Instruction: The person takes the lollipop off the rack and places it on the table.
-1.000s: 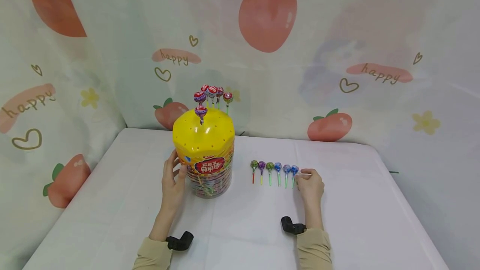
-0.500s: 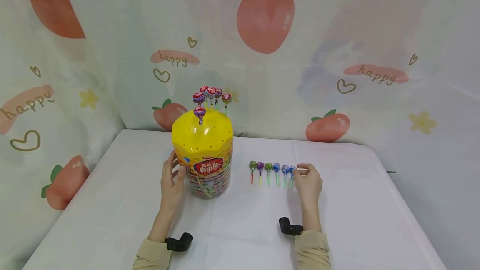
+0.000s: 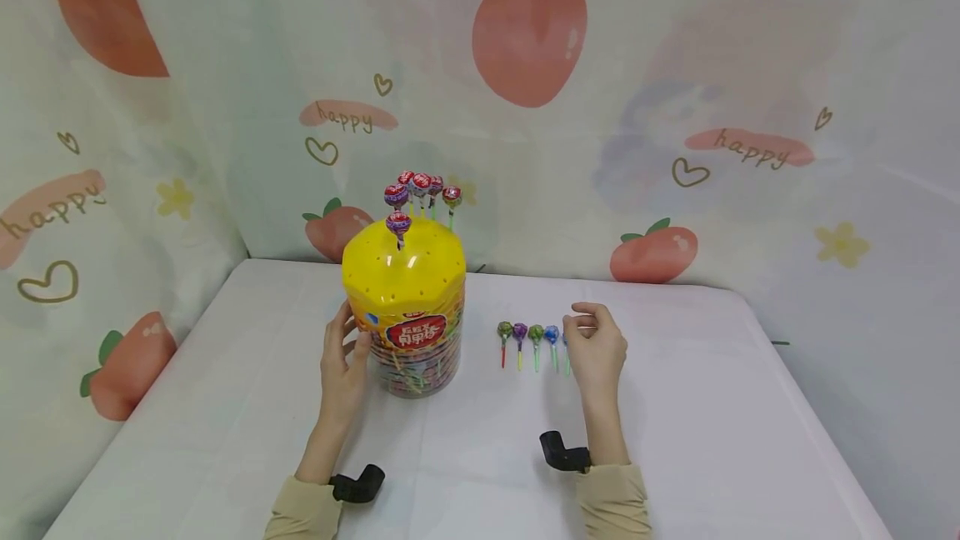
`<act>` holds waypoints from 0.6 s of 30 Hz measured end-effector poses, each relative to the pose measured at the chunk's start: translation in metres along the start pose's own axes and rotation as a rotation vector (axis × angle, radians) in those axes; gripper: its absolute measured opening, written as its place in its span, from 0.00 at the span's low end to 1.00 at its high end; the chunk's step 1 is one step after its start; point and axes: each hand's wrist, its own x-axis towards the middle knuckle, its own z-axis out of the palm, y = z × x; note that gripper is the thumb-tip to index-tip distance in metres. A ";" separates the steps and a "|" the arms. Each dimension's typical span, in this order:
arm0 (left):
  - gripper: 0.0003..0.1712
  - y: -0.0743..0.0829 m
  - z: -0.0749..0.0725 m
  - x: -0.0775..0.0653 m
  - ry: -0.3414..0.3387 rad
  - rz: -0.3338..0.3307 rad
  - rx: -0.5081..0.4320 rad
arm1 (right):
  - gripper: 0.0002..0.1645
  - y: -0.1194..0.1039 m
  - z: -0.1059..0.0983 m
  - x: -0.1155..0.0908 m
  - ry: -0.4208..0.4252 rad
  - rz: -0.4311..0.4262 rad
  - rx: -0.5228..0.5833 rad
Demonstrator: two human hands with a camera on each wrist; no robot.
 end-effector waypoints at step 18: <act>0.36 0.010 -0.001 -0.002 -0.007 -0.005 -0.011 | 0.13 -0.081 0.012 -0.018 -0.027 -0.326 0.209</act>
